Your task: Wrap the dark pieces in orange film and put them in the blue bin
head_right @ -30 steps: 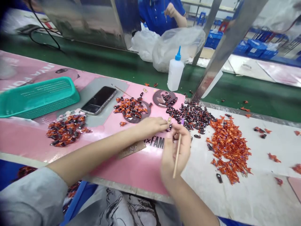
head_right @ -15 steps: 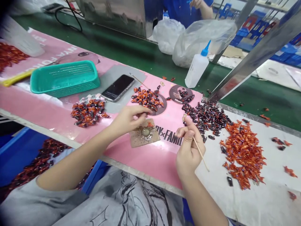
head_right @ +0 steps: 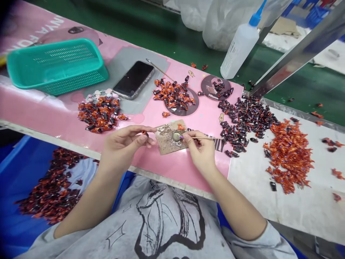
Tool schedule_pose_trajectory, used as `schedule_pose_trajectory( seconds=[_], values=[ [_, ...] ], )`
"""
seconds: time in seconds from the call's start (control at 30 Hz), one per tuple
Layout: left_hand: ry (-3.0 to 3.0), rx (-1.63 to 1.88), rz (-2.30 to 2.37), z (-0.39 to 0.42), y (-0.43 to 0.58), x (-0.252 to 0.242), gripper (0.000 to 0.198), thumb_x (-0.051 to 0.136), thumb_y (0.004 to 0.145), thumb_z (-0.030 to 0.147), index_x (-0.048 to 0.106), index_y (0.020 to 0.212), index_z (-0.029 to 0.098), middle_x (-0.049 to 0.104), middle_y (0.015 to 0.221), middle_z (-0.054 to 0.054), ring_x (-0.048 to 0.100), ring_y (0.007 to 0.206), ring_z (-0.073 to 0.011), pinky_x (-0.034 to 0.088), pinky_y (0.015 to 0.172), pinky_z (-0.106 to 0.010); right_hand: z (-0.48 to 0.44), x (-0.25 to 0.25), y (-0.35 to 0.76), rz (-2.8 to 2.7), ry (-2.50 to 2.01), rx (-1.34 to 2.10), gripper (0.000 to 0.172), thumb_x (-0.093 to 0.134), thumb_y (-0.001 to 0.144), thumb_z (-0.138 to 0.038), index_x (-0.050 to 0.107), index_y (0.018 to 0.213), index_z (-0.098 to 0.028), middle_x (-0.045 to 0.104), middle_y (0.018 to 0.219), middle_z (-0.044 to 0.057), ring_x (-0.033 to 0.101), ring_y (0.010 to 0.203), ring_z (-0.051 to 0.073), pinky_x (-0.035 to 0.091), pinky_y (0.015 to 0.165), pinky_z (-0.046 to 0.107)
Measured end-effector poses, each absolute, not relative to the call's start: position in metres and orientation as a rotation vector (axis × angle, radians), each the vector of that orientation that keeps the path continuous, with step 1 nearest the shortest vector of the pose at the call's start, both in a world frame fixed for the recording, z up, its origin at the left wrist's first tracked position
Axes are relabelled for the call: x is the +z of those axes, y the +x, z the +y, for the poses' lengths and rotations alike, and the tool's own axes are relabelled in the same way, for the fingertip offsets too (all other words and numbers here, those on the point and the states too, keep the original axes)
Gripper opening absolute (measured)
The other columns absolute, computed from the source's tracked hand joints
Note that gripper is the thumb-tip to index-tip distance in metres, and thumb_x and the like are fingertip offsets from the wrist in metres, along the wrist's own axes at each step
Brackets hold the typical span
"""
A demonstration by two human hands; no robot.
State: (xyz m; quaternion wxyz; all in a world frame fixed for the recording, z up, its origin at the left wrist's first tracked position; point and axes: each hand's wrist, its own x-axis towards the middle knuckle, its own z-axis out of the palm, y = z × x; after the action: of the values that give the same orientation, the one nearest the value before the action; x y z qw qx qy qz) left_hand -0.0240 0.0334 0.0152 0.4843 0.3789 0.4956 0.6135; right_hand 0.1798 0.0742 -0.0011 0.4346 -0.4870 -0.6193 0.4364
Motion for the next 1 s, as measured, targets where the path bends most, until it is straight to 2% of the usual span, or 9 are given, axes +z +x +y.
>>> schedule_pose_trajectory(
  seconds=[0.07, 0.17, 0.37, 0.53, 0.67, 0.83, 1.0],
  values=[
    [0.848, 1.539, 1.157, 0.03, -0.021, 0.01, 0.023, 0.089, 0.071, 0.034, 0.079, 0.085, 0.018, 0.078, 0.09, -0.005, 0.073, 0.061, -0.0129, 0.061, 0.056, -0.022, 0.076, -0.004, 0.181, -1.632, -1.203, 1.02, 0.027, 0.065, 0.093, -0.044, 0.073, 0.083, -0.02, 0.074, 0.079, 0.004, 0.067, 0.074, 0.018, 0.052, 0.067, 0.031],
    [0.733, 1.553, 1.061, 0.028, -0.017, 0.004, 0.028, 0.093, 0.065, 0.038, 0.08, 0.082, 0.02, 0.077, 0.078, -0.002, 0.07, 0.054, -0.0115, 0.059, 0.049, -0.02, 0.077, -0.007, 0.182, -1.799, -1.151, 0.876, 0.022, 0.061, 0.095, -0.033, 0.072, 0.081, -0.02, 0.072, 0.079, 0.004, 0.064, 0.077, 0.019, 0.048, 0.069, 0.033],
    [0.583, 1.496, 0.994, 0.029, -0.012, 0.003, 0.029, 0.096, 0.06, 0.035, 0.08, 0.081, 0.022, 0.08, 0.079, -0.002, 0.075, 0.061, -0.0133, 0.062, 0.055, -0.019, 0.076, -0.009, 0.18, -1.913, -1.098, 0.594, 0.022, 0.057, 0.097, -0.027, 0.07, 0.081, -0.021, 0.069, 0.076, 0.003, 0.061, 0.077, 0.021, 0.043, 0.075, 0.037],
    [0.536, 1.476, 0.953, 0.027, -0.003, 0.001, 0.028, 0.096, 0.06, 0.033, 0.08, 0.08, 0.023, 0.079, 0.076, 0.001, 0.073, 0.054, -0.0106, 0.06, 0.051, -0.016, 0.073, -0.009, 0.179, -1.968, -1.131, 0.465, 0.018, 0.055, 0.099, -0.025, 0.068, 0.086, -0.021, 0.072, 0.082, 0.002, 0.063, 0.082, 0.02, 0.04, 0.076, 0.037],
    [0.534, 1.473, 0.92, 0.027, 0.005, -0.005, 0.026, 0.095, 0.062, 0.033, 0.081, 0.081, 0.023, 0.08, 0.077, -0.001, 0.074, 0.057, -0.0119, 0.061, 0.053, -0.017, 0.072, -0.007, 0.179, -1.993, -1.139, 0.434, 0.016, 0.056, 0.099, -0.023, 0.066, 0.086, -0.021, 0.072, 0.081, 0.0, 0.064, 0.081, 0.019, 0.038, 0.076, 0.036],
    [0.549, 1.503, 0.92, 0.028, 0.01, -0.012, 0.025, 0.094, 0.065, 0.033, 0.081, 0.083, 0.022, 0.081, 0.078, -0.002, 0.076, 0.06, -0.014, 0.064, 0.057, -0.02, 0.071, 0.001, 0.178, -1.876, -1.071, 0.399, 0.01, 0.06, 0.096, -0.02, 0.067, 0.089, -0.022, 0.073, 0.083, 0.0, 0.065, 0.081, 0.018, 0.043, 0.076, 0.036],
    [0.612, 1.477, 0.979, 0.028, 0.009, -0.013, 0.027, 0.093, 0.067, 0.035, 0.079, 0.084, 0.02, 0.08, 0.079, -0.003, 0.075, 0.059, -0.0159, 0.065, 0.057, -0.026, 0.068, 0.008, 0.177, -1.763, -0.868, 0.552, 0.009, 0.061, 0.094, -0.018, 0.066, 0.091, -0.025, 0.071, 0.084, 0.002, 0.064, 0.082, 0.021, 0.048, 0.078, 0.039]
  ],
)
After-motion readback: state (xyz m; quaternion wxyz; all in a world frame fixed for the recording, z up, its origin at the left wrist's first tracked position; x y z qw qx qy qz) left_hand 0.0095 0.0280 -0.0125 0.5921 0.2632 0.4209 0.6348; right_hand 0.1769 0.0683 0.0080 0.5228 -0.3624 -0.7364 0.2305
